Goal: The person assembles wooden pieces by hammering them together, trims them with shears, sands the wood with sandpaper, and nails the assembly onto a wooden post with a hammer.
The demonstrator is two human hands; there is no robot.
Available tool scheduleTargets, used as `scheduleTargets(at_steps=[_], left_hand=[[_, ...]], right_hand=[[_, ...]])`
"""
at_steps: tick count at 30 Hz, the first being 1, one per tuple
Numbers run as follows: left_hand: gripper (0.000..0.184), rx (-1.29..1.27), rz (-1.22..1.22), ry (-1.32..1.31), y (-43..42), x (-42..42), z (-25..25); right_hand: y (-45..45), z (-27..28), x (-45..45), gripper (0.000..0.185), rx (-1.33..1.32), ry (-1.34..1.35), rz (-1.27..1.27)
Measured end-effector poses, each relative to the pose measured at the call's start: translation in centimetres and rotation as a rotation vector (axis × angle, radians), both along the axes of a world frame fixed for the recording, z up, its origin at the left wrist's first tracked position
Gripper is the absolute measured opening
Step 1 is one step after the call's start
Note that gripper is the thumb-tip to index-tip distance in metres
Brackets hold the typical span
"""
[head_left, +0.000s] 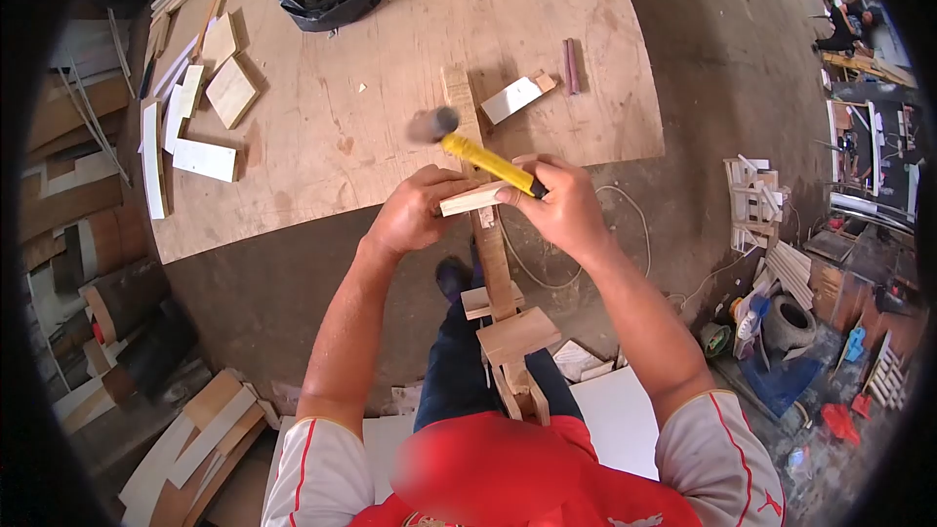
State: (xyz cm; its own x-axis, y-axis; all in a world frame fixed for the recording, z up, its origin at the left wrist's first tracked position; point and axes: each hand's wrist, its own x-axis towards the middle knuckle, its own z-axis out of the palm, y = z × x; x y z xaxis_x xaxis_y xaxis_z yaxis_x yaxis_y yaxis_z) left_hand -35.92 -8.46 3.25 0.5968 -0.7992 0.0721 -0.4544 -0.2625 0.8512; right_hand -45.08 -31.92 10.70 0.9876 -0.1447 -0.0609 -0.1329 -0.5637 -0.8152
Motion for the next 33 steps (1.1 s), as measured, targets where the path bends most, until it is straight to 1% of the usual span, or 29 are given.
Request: scheduleTargets(at_steps=[1,2,4,5,8,9,10,12,14,15,16,18,20,24,27,30,33], left_hand=[[0.052,0.016,-0.008,0.012,-0.1,0.1,0.5],[0.051,0.031,-0.018,0.022,-0.3,0.3,0.8],[0.044,-0.021,0.028,0.117,-0.2,0.3,0.7],[0.040,-0.048,0.053,0.164,0.0,0.2,0.6],[0.034,-0.294,0.403,0.851,2.9,-2.0,-3.3],[0.037,-0.467,0.503,0.932,2.7,-2.7,-3.3],[0.037,-0.558,0.576,1.025,2.5,-3.5,-3.2],[0.039,-0.750,0.725,1.196,2.2,-4.7,-2.8],[0.037,-0.848,0.704,1.264,2.0,-6.1,-2.5],[0.038,-0.919,0.732,1.363,1.8,-6.8,-2.6],[0.038,-0.992,0.759,1.462,1.6,-7.3,-2.5],[0.038,-1.089,0.691,1.542,1.2,-8.0,-2.0],[0.037,-1.199,0.645,1.640,0.9,-8.3,-2.3],[0.034,-1.329,0.625,1.730,-0.1,-8.2,-1.3],[0.033,-1.367,0.616,1.775,-0.5,-8.0,-0.7],[0.033,-1.396,0.557,1.765,-0.9,-7.8,-0.8],[0.034,-1.376,0.546,1.727,-1.4,-7.6,-1.3]], right_hand=[[-0.1,0.0,0.0,0.028,0.066,0.085,-0.033],[-0.1,-0.4,-0.1,0.028,0.090,-0.018,-0.065],[-0.1,-1.9,-0.5,0.031,0.134,-0.228,-0.130],[-0.7,-2.3,-0.9,0.029,0.124,-0.249,-0.144],[-1.5,-2.3,-1.7,0.034,0.209,-0.135,-0.388],[-2.6,-2.1,-1.9,0.028,0.013,0.076,-0.457],[-3.4,-3.4,-1.5,0.031,0.019,-0.071,-0.514],[-5.1,-4.3,-1.0,0.033,-0.027,-0.033,-0.561],[-7.2,-6.5,-0.6,0.035,-0.209,0.090,-0.570],[-8.1,-7.5,-0.3,0.039,-0.265,0.090,-0.557],[-8.9,-8.5,0.1,0.038,-0.301,0.126,-0.573],[-10.4,-10.3,0.9,0.038,-0.381,0.198,-0.606],[-11.5,-11.9,1.4,0.039,-0.391,0.201,-0.600],[-11.3,-12.2,2.8,0.039,-0.467,0.221,-0.625],[-10.7,-12.3,3.6,0.040,-0.633,-0.029,-0.561],[-9.1,-10.0,4.1,0.036,-0.931,-0.101,-0.524],[-5.1,-7.7,4.4,0.025,-0.345,-0.249,-0.366]])
